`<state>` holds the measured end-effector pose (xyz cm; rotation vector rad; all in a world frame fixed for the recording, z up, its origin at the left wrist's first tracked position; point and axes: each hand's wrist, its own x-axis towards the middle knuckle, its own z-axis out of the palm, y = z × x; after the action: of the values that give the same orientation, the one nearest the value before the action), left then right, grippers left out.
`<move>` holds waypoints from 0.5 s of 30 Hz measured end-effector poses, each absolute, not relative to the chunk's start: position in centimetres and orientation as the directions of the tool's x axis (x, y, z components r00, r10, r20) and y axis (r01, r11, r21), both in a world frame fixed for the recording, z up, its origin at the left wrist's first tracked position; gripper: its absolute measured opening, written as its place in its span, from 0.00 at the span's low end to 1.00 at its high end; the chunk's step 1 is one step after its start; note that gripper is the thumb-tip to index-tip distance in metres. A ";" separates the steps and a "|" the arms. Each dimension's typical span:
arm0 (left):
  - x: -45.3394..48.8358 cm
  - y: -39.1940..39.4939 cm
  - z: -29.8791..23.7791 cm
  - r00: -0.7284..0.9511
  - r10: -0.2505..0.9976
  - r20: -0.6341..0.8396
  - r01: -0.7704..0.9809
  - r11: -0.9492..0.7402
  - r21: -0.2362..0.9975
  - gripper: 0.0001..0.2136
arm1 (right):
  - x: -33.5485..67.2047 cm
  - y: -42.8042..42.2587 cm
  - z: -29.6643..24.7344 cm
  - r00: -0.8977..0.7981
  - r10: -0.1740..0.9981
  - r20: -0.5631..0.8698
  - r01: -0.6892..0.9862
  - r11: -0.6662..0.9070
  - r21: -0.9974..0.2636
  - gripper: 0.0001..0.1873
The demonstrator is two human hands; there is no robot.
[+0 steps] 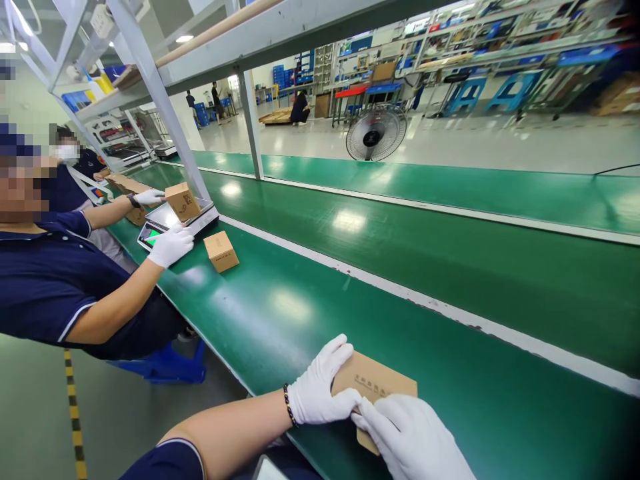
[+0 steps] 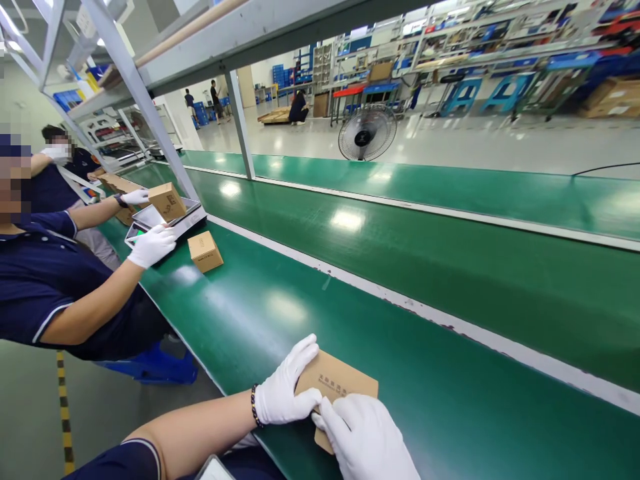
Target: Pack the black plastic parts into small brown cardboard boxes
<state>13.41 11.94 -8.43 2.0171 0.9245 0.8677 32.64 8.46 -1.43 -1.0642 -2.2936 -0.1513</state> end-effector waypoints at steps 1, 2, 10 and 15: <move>13.4 12.0 -8.5 0.507 0.817 0.276 0.306 -0.470 0.828 0.38 | 33.4 8.9 -1.3 -0.475 0.686 0.551 0.734 0.655 -0.183 0.13; 13.4 12.0 -8.5 0.499 0.819 0.285 0.298 -0.470 0.831 0.38 | 34.3 9.4 -1.2 -0.395 0.733 0.554 0.777 0.588 -0.224 0.14; 13.8 11.8 -8.7 0.491 0.836 0.247 0.291 -0.425 0.857 0.39 | 36.3 7.8 -3.1 -0.270 0.719 0.640 0.849 0.491 -0.193 0.18; 13.8 11.8 -8.8 0.482 0.833 0.272 0.283 -0.442 0.851 0.39 | 33.0 6.4 -3.4 -0.452 0.656 0.605 0.649 0.707 -0.281 0.06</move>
<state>13.77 11.83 -8.84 1.9630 0.9227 0.9107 32.97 6.42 -3.40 -0.9885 -2.1996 0.0121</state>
